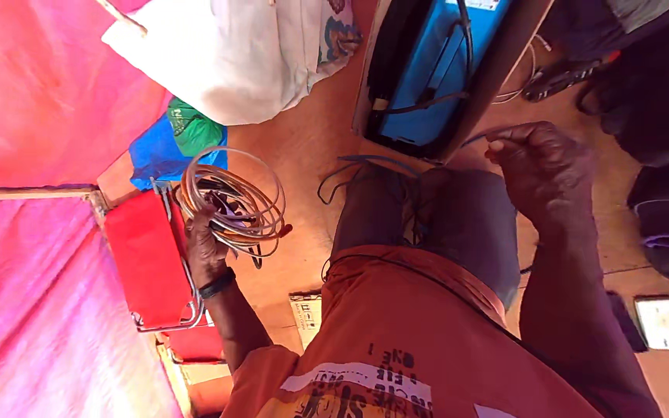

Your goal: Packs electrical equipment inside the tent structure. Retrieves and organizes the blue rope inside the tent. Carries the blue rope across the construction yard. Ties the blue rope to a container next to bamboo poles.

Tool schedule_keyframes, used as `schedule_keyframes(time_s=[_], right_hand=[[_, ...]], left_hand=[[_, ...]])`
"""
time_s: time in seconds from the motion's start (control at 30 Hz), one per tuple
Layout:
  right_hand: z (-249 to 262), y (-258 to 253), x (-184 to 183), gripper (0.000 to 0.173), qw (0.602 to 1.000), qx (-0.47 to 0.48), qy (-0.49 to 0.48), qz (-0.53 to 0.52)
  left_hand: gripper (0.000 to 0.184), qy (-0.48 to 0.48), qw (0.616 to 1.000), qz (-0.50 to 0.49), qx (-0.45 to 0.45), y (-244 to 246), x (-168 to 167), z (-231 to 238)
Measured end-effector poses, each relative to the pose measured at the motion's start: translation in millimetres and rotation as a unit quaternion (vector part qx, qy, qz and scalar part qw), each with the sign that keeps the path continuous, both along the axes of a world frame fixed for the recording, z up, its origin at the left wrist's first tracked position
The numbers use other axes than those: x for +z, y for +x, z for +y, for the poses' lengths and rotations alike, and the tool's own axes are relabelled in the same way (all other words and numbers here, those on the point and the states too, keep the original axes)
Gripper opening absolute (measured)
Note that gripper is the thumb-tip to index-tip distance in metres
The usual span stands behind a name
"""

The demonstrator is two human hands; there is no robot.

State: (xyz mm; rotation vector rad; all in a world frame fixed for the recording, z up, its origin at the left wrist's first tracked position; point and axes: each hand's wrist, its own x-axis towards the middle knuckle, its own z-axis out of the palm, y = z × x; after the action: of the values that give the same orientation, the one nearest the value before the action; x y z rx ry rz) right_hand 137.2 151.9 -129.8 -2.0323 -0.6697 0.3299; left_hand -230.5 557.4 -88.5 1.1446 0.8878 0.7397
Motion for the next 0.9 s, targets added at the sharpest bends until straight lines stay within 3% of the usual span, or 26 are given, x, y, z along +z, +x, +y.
schedule_keyframes(time_s=[0.13, 0.23, 0.33, 0.4, 0.5, 0.63, 0.7, 0.77, 0.83, 0.9], right_hand=[[25.5, -25.6, 14.2, 0.028, 0.984, 0.057, 0.122, 0.114], [40.6, -44.2, 16.9, 0.034, 0.951, 0.075, 0.207, 0.218], [46.0, -51.6, 31.5, 0.046, 0.917, 0.073, 0.267, 0.286], [43.1, -47.1, 39.8, 0.061, 0.906, 0.075, 0.314, 0.274], [28.1, -32.0, 58.8, 0.077, 0.901, 0.062, 0.361, 0.234], [11.4, -1.9, 72.8, 0.075, 0.910, 0.028, 0.381, 0.163], [16.6, 23.6, 62.6, 0.078, 0.890, 0.014, 0.417, 0.183], [24.8, 44.9, 42.5, 0.070, 0.872, -0.017, 0.431, 0.232], [35.9, 57.6, 22.0, 0.061, 0.870, -0.062, 0.396, 0.286], [44.6, 60.5, 1.6, 0.059, 0.872, -0.101, 0.344, 0.333]], left_hand=[[0.027, 0.032, 0.995, -0.040, -0.087, 21.3, 84.0, -32.3], [0.024, 0.044, 0.979, -0.094, -0.177, 58.3, 126.8, -56.9], [0.019, 0.053, 0.958, -0.150, -0.236, 113.2, 155.3, -81.7], [0.022, 0.065, 0.932, -0.192, -0.300, 151.9, 164.6, -89.7], [0.010, 0.121, 0.899, -0.230, -0.353, 212.2, 172.6, -110.2], [0.026, 0.023, 0.842, -0.291, -0.453, 299.7, 159.7, -126.6], [0.029, -0.015, 0.824, -0.306, -0.476, 344.7, 135.0, -122.2], [0.031, -0.061, 0.818, -0.324, -0.471, 380.7, 88.3, -109.1], [0.044, -0.138, 0.799, -0.341, -0.476, 407.8, 33.3, -94.5], [0.046, -0.179, 0.824, -0.297, -0.448, 419.1, -11.8, -84.3]])
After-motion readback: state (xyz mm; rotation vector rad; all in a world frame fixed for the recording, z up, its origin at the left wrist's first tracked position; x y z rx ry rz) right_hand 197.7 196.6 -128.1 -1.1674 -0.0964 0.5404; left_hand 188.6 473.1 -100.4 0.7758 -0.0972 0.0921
